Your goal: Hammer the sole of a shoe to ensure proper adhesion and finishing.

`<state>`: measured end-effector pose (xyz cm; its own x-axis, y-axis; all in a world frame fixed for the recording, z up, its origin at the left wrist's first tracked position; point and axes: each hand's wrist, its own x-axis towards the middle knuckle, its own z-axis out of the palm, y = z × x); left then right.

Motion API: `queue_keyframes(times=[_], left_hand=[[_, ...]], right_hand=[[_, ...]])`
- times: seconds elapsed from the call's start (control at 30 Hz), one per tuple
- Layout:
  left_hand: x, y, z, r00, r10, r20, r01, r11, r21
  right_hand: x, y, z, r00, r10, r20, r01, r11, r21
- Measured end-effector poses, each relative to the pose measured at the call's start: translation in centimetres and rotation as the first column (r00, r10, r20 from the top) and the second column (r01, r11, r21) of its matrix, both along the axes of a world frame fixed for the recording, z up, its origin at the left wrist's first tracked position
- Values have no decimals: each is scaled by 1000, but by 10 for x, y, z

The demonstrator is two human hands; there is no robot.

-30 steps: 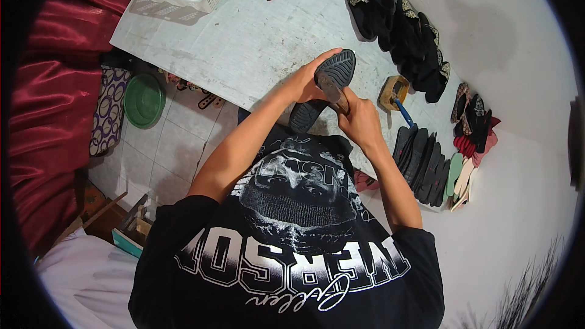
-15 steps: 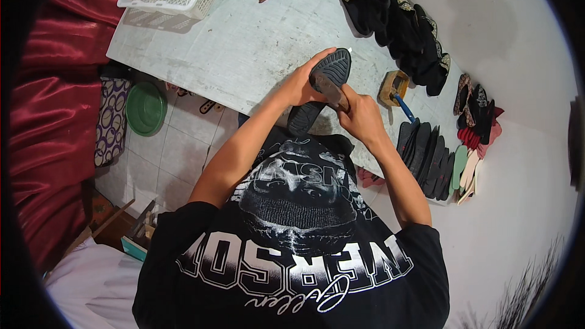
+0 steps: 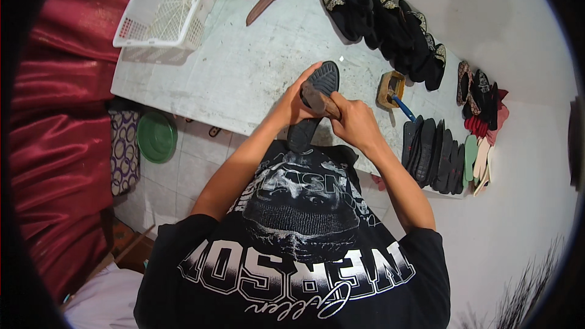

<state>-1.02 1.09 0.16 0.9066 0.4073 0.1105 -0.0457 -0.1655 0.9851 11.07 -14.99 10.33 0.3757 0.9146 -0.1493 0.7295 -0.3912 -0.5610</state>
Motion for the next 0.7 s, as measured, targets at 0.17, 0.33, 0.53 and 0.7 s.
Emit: queue_keyframes(times=[0.17,0.33,0.53,0.7], left_hand=[[0,-1,-3,999,-45,-29,42,993,-113],[2,-1,2,999,-41,13,41,998,-41],[2,-1,3,998,-53,-34,49,992,-115],[3,-1,3,998,-52,-23,49,992,-115]], right_hand=[[1,-5,0,999,-46,-6,46,999,-19],[3,-9,0,994,-103,-37,102,995,-15],[4,-7,0,980,-187,-68,185,982,-24],[4,-6,-3,966,-246,-77,248,969,4]])
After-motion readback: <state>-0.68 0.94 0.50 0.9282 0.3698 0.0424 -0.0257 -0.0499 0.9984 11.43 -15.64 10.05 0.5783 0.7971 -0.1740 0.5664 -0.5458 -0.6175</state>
